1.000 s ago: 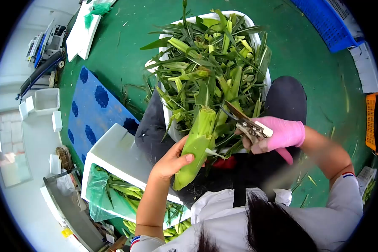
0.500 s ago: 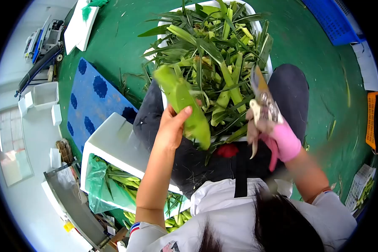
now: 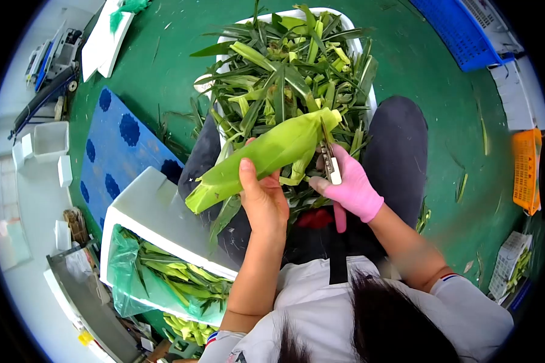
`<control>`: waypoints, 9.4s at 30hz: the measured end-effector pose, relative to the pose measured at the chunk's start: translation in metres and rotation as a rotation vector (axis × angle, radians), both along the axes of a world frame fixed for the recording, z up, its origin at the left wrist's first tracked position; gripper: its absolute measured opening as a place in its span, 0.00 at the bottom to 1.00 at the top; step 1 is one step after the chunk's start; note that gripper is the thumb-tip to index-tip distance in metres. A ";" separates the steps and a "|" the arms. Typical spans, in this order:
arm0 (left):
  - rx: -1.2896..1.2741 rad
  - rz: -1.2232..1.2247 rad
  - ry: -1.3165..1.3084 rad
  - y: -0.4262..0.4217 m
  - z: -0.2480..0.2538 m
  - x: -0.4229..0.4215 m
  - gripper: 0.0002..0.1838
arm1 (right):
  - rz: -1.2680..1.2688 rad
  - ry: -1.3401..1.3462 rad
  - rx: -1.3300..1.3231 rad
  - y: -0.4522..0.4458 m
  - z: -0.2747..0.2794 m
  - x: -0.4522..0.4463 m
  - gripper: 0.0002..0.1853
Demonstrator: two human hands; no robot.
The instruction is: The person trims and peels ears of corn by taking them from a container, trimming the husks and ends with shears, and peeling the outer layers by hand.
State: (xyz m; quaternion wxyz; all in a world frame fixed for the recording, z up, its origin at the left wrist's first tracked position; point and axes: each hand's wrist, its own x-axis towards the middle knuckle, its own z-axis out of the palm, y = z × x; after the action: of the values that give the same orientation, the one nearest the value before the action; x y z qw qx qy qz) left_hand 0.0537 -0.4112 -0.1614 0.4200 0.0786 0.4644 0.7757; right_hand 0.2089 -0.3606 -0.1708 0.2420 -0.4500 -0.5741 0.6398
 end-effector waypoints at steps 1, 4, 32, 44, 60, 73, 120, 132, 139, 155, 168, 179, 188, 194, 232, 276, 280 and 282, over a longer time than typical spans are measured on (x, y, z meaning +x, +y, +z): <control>-0.003 0.017 -0.021 -0.004 -0.003 -0.002 0.32 | 0.033 -0.038 0.013 0.000 -0.006 -0.001 0.27; -0.031 0.028 -0.108 -0.012 -0.004 -0.016 0.34 | 0.083 -0.074 0.028 -0.005 -0.006 -0.002 0.23; 0.594 -0.454 -0.835 -0.060 -0.012 -0.062 0.45 | 0.706 0.636 -0.782 -0.004 0.049 0.019 0.37; 0.116 -0.396 -0.386 -0.106 0.017 -0.062 0.47 | -0.354 0.613 -0.864 0.076 -0.034 -0.026 0.14; -0.309 0.009 -0.129 -0.047 0.014 -0.045 0.37 | -0.069 0.296 0.073 0.027 0.034 -0.029 0.24; 0.088 -0.406 0.143 -0.026 0.016 -0.042 0.46 | 0.380 0.198 -0.628 0.042 0.060 0.050 0.25; 0.237 -0.303 -0.690 -0.020 0.042 0.018 0.19 | -0.302 1.033 -0.544 0.000 0.080 0.039 0.17; 0.324 -0.331 -0.880 -0.033 0.025 0.006 0.22 | -0.267 1.077 -0.621 0.006 0.089 0.028 0.16; 0.101 -0.885 -1.020 -0.058 -0.014 -0.028 0.48 | 0.374 0.727 -0.279 0.019 0.050 0.031 0.30; 0.000 0.251 -0.253 -0.290 0.090 -0.161 0.28 | 1.177 -0.657 1.097 0.115 -0.096 -0.053 0.37; -1.028 1.225 -0.254 -0.502 0.052 -0.111 0.22 | 0.601 -0.948 0.522 0.332 -0.197 -0.227 0.46; -0.779 1.451 -0.617 -0.669 -0.026 0.033 0.17 | 0.883 -0.427 0.185 0.373 -0.175 -0.212 0.47; -1.089 1.776 -0.141 -0.900 -0.035 0.051 0.21 | 0.639 -0.423 0.596 0.266 0.013 -0.106 0.39; -1.447 1.059 0.783 -0.644 -0.060 -0.102 0.10 | 0.410 -0.111 -0.083 0.148 0.009 -0.041 0.31; -0.144 -0.511 0.065 -0.078 0.063 -0.064 0.37 | 0.705 -0.111 -0.024 0.041 0.088 -0.021 0.45; -0.164 0.152 -0.336 -0.036 0.008 -0.091 0.34 | 0.102 0.283 -0.580 0.000 0.053 0.024 0.18; -0.241 0.035 -0.094 -0.036 0.013 -0.071 0.32 | 0.272 -0.044 0.439 0.007 0.037 -0.012 0.33; -0.237 -0.027 -0.027 -0.038 0.019 -0.058 0.36 | 0.330 -0.128 0.395 0.006 0.046 -0.033 0.29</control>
State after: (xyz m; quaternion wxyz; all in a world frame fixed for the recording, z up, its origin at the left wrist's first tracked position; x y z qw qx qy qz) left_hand -0.0045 -0.4488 -0.1420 0.4430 0.0244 0.5461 0.7106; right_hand 0.1763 -0.3546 -0.1245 0.1808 -0.3341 -0.7676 0.5162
